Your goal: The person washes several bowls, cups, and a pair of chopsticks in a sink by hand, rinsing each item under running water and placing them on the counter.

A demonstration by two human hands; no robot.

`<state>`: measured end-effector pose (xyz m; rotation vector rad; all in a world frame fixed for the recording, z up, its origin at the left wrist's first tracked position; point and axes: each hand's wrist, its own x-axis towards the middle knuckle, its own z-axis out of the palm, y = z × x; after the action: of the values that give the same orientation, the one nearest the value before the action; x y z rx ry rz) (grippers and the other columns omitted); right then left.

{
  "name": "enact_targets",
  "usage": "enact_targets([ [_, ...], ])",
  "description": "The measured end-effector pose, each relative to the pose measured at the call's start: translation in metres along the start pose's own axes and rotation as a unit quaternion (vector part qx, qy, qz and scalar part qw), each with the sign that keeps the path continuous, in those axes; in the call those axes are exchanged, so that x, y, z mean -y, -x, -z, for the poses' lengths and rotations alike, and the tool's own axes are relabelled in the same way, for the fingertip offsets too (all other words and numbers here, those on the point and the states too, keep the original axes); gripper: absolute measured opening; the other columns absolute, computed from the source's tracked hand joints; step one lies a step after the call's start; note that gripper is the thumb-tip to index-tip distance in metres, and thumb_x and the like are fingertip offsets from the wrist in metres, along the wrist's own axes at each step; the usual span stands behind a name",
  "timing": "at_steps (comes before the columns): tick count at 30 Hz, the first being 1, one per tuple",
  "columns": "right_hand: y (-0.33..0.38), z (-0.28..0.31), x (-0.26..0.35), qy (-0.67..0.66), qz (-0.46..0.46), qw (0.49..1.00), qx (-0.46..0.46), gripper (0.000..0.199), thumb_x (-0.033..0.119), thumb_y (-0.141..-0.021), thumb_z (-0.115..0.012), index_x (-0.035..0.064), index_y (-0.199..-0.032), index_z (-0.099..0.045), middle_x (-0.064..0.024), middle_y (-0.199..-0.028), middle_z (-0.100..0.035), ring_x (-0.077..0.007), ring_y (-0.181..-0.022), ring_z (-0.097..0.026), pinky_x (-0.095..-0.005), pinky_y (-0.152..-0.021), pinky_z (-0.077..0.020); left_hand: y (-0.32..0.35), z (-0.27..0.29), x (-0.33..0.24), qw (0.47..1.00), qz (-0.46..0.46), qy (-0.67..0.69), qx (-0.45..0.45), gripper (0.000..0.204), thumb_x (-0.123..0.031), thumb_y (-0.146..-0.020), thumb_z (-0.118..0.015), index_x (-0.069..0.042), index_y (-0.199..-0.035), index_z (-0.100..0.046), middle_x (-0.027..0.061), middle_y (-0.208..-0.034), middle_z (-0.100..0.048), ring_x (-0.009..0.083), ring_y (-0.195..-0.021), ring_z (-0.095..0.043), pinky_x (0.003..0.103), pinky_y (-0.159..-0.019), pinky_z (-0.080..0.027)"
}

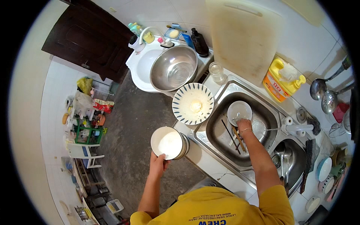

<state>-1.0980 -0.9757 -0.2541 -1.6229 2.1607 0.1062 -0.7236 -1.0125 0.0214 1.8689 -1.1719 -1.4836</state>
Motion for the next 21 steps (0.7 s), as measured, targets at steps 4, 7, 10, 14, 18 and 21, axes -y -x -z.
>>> enact_targets([
  [4, -0.005, -0.005, 0.006, 0.119, -0.017, 0.993, -0.019, 0.021, 0.015, -0.082, -0.045, 0.0139, -0.09, -0.064, -0.0052, -0.096, -0.06, -0.0196, -0.096, -0.055, -0.0352, -0.083, -0.0374, 0.0, 0.01, 0.02, 0.998, 0.056, 0.016, 0.025, 0.039, -0.011, -0.082, -0.04, -0.007, -0.12, -0.03, 0.0055, -0.059, -0.052, 0.0085, -0.039, -0.04, 0.022, -0.032, -0.029],
  [7, -0.006, -0.007, 0.01, 0.127, -0.024, 0.991, -0.027, 0.021, 0.018, -0.082, -0.044, 0.0135, -0.089, -0.064, -0.0056, -0.095, -0.06, -0.0195, -0.095, -0.055, -0.0361, -0.082, -0.0373, -0.001, 0.007, 0.023, 0.997, 0.042, 0.032, 0.053, 0.039, -0.01, -0.083, -0.039, -0.007, -0.12, -0.03, 0.0059, -0.058, -0.052, 0.0086, -0.038, -0.039, 0.023, -0.033, -0.029],
  [10, 0.002, 0.003, 0.012, 0.091, -0.004, 0.995, -0.027, 0.02, 0.018, -0.081, -0.045, 0.0128, -0.088, -0.064, -0.0065, -0.093, -0.06, -0.0205, -0.091, -0.056, -0.0374, -0.078, -0.0399, -0.006, 0.005, 0.025, 0.998, 0.047, 0.022, 0.037, 0.037, -0.012, -0.085, -0.04, -0.006, -0.121, -0.031, 0.005, -0.058, -0.051, 0.0081, -0.038, -0.038, 0.022, -0.033, -0.028],
  [14, 0.014, 0.028, 0.016, 0.021, -0.006, 0.998, -0.058, 0.016, 0.019, -0.079, -0.052, 0.0081, -0.086, -0.062, -0.0104, -0.09, -0.059, -0.0258, -0.087, -0.057, -0.039, -0.074, -0.0431, -0.011, 0.008, 0.041, 0.999, 0.006, 0.027, 0.018, 0.036, -0.019, -0.09, -0.041, -0.005, -0.122, -0.032, 0.003, -0.058, -0.051, 0.0073, -0.039, -0.038, 0.021, -0.035, -0.028],
  [18, 0.036, 0.062, 0.011, -0.202, -0.121, 0.971, -0.038, 0.029, 0.028, -0.077, -0.059, 0.0024, -0.091, -0.061, -0.0161, -0.098, -0.059, -0.0317, -0.091, -0.055, -0.0408, -0.077, -0.0436, 0.002, 0.008, 0.055, 0.977, -0.163, 0.037, -0.13, 0.044, -0.015, -0.089, -0.045, -0.004, -0.128, -0.029, -0.0021, -0.058, -0.046, 0.0043, -0.046, -0.039, 0.019, -0.04, -0.03],
  [21, 0.059, 0.05, -0.023, -0.425, -0.196, 0.882, -0.053, 0.036, 0.031, -0.075, -0.063, -0.0012, -0.09, -0.06, -0.0165, -0.085, -0.062, -0.0291, -0.077, -0.06, -0.0377, -0.068, -0.0458, 0.03, -0.007, 0.037, 0.959, -0.265, 0.042, -0.09, 0.051, -0.009, -0.086, -0.048, -0.004, -0.132, -0.026, -0.0016, -0.063, -0.046, 0.0039, -0.055, -0.04, 0.019, -0.049, -0.034],
])
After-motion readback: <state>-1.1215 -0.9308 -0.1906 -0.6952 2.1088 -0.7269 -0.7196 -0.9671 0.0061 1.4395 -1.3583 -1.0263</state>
